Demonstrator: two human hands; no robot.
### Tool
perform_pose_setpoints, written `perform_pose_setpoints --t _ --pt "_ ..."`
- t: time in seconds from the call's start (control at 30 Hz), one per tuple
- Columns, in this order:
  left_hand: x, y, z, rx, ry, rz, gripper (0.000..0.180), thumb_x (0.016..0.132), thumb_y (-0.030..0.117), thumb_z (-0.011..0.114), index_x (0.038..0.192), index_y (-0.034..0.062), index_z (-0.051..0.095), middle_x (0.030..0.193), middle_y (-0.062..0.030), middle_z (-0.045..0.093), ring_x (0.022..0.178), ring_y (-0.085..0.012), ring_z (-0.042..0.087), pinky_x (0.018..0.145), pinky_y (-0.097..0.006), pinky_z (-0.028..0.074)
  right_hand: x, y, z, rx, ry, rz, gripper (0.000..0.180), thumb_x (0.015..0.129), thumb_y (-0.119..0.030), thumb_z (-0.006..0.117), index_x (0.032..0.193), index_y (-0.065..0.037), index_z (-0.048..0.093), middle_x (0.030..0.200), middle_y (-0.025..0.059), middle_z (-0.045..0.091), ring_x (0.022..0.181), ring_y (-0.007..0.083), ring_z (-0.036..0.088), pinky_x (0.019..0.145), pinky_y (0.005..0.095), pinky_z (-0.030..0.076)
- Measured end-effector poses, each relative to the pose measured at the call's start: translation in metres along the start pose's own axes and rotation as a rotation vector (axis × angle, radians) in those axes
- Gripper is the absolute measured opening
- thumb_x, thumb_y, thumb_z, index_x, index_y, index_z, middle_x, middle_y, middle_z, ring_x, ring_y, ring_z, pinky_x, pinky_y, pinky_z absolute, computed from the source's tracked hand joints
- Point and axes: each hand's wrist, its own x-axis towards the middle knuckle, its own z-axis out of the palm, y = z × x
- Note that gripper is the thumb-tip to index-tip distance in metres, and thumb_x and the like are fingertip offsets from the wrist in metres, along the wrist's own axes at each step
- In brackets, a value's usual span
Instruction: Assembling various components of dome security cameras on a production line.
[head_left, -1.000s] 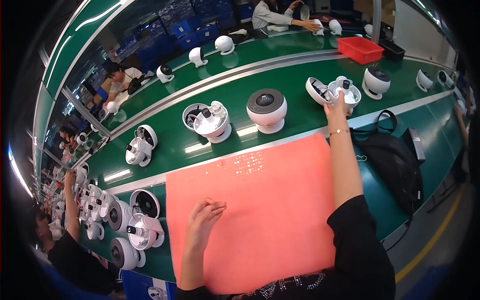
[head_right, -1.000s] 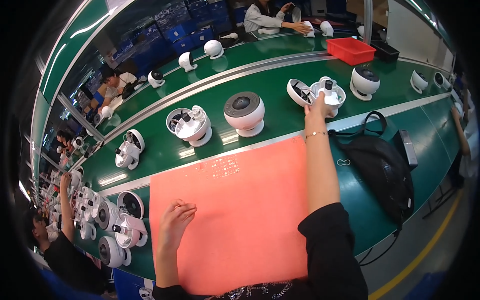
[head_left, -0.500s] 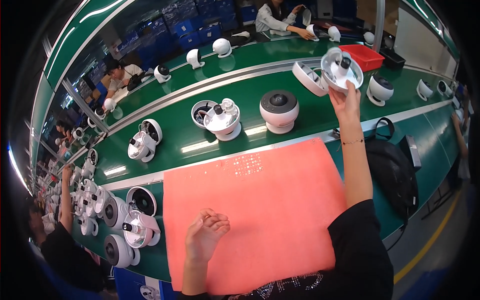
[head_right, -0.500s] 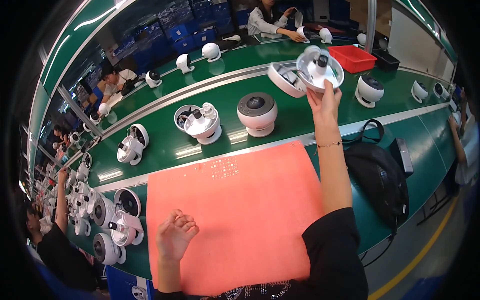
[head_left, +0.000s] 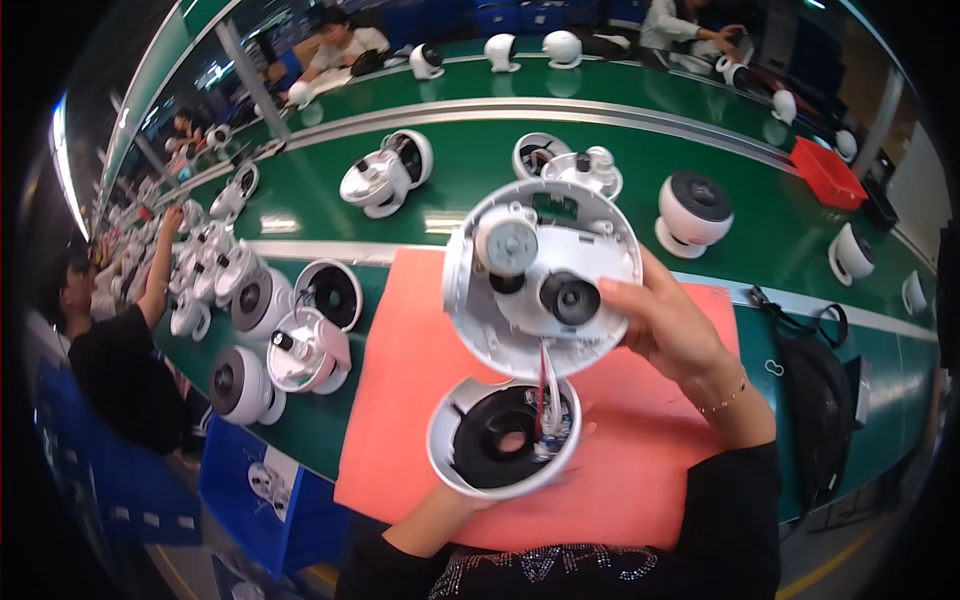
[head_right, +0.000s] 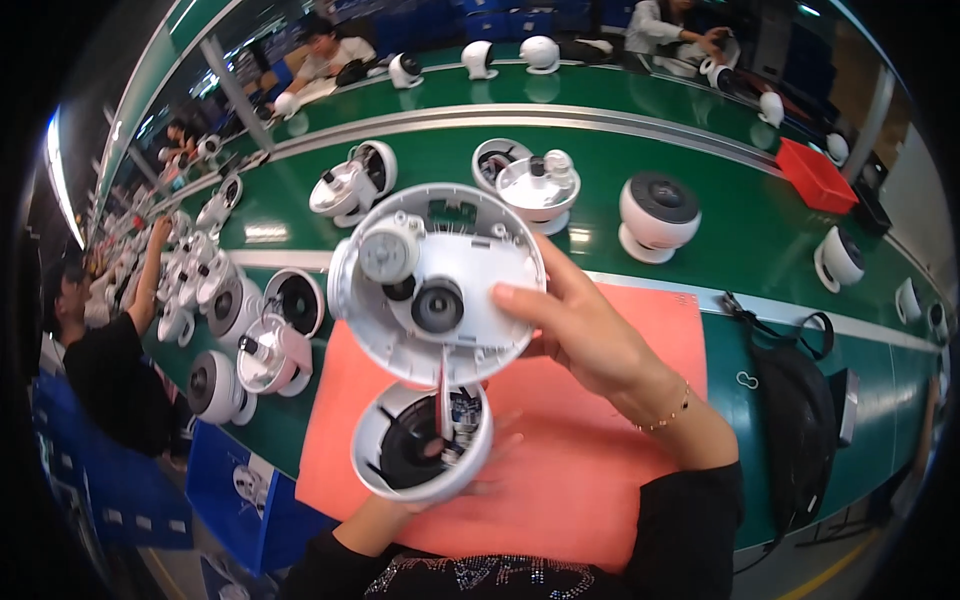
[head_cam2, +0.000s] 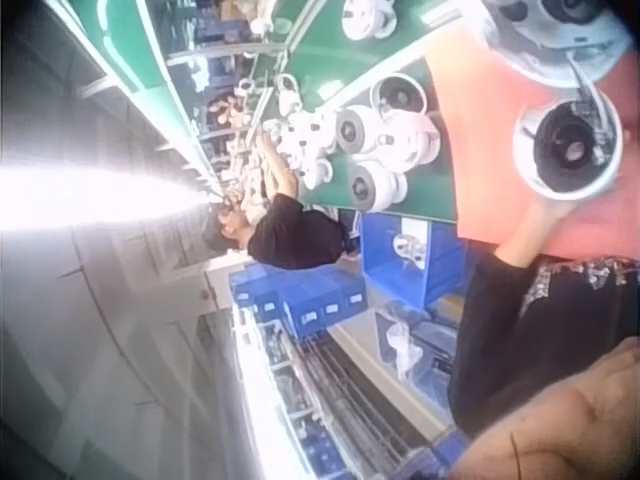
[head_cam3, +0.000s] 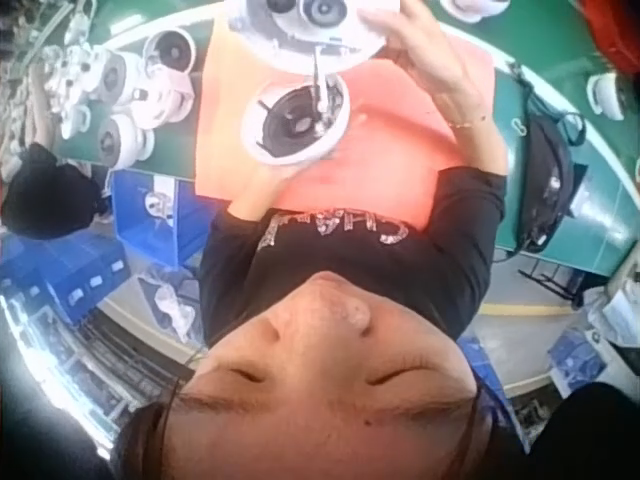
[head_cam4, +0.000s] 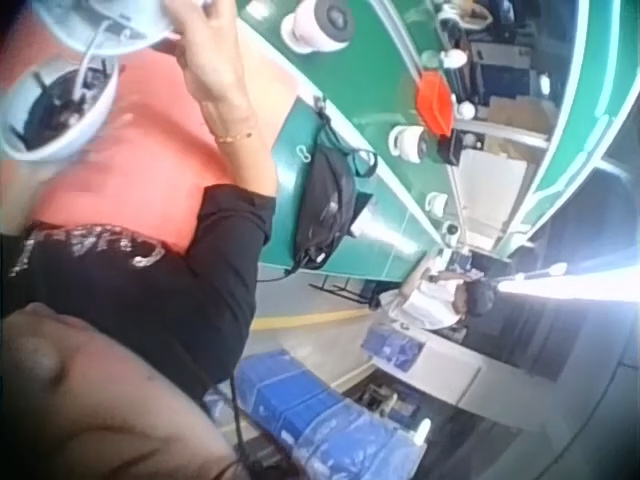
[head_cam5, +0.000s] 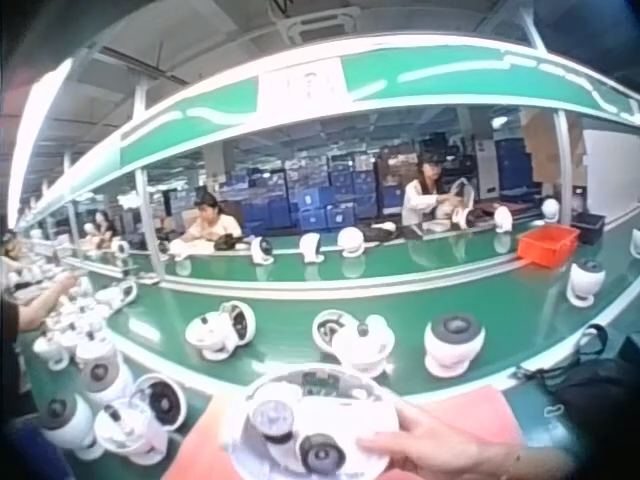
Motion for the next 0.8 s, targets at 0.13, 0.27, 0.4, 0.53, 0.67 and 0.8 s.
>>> perform_pose_setpoints --t 0.13,0.27,0.4,0.53,0.67,0.8 --pt "-0.019 -0.013 -0.04 -0.432 0.069 0.272 0.072 0.084 0.054 0.031 0.126 -0.0035 0.04 0.121 -0.0217 0.051 0.108 -0.0329 0.053 0.093 -0.043 0.044 -0.005 0.019 0.008 -0.012 -0.027 0.081 0.058 0.087 -0.021 0.055 0.136 -0.014 0.026 0.119 0.0066 0.048 0.102 0.0151 0.054 0.075 0.0311 0.053" --pt "-0.037 -0.01 -0.05 -0.306 -0.019 0.483 0.072 0.075 0.042 0.04 0.127 -0.0076 0.037 0.127 -0.0243 0.045 0.114 -0.0334 0.048 0.098 -0.043 0.039 -0.009 0.047 -0.003 0.058 0.091 0.19 0.056 0.087 -0.017 0.054 0.133 -0.013 0.021 0.121 0.0083 0.045 0.106 0.0186 0.052 0.081 0.0377 0.052" --pt "-0.048 -0.012 -0.056 -0.303 -0.004 0.533 0.07 0.075 0.04 0.04 0.127 -0.0077 0.038 0.126 -0.024 0.046 0.113 -0.0329 0.05 0.097 -0.043 0.04 -0.023 0.065 -0.013 0.063 0.064 0.504 0.052 0.089 -0.019 0.052 0.128 -0.006 0.021 0.114 0.0157 0.049 0.089 0.0227 0.061 0.074 0.0351 0.055" --pt "-0.069 -0.013 -0.05 -0.323 0.08 0.539 0.067 0.075 0.038 0.041 0.124 -0.0073 0.041 0.123 -0.023 0.049 0.11 -0.0314 0.052 0.095 -0.042 0.041 -0.032 0.059 -0.025 -0.284 -0.079 0.444 0.043 0.085 -0.023 0.06 0.117 -0.001 0.039 0.084 0.0128 0.06 0.067 0.0196 0.063 0.059 0.0289 0.052" --pt "-0.078 -0.008 -0.029 -0.252 0.257 0.544 0.065 0.078 0.04 0.038 0.124 -0.0058 0.042 0.122 -0.0209 0.05 0.111 -0.0301 0.051 0.096 -0.042 0.04 -0.04 0.049 0.003 -1.333 -0.191 -0.443 0.03 0.068 -0.031 0.072 0.074 -0.006 0.057 0.075 0.01 0.056 0.063 0.0197 0.057 0.055 0.0286 0.043" --pt "-0.074 -0.017 -0.001 -0.159 0.272 0.49 0.067 0.082 0.045 0.042 0.128 -0.0033 0.036 0.125 -0.0185 0.047 0.116 -0.0277 0.046 0.1 -0.04 0.035 -0.057 0.07 0.057 -1.309 -0.383 -1.003 0.027 0.072 -0.023 0.062 0.096 -0.011 0.058 0.087 0.0039 0.055 0.07 0.0152 0.053 0.058 0.0254 0.041"
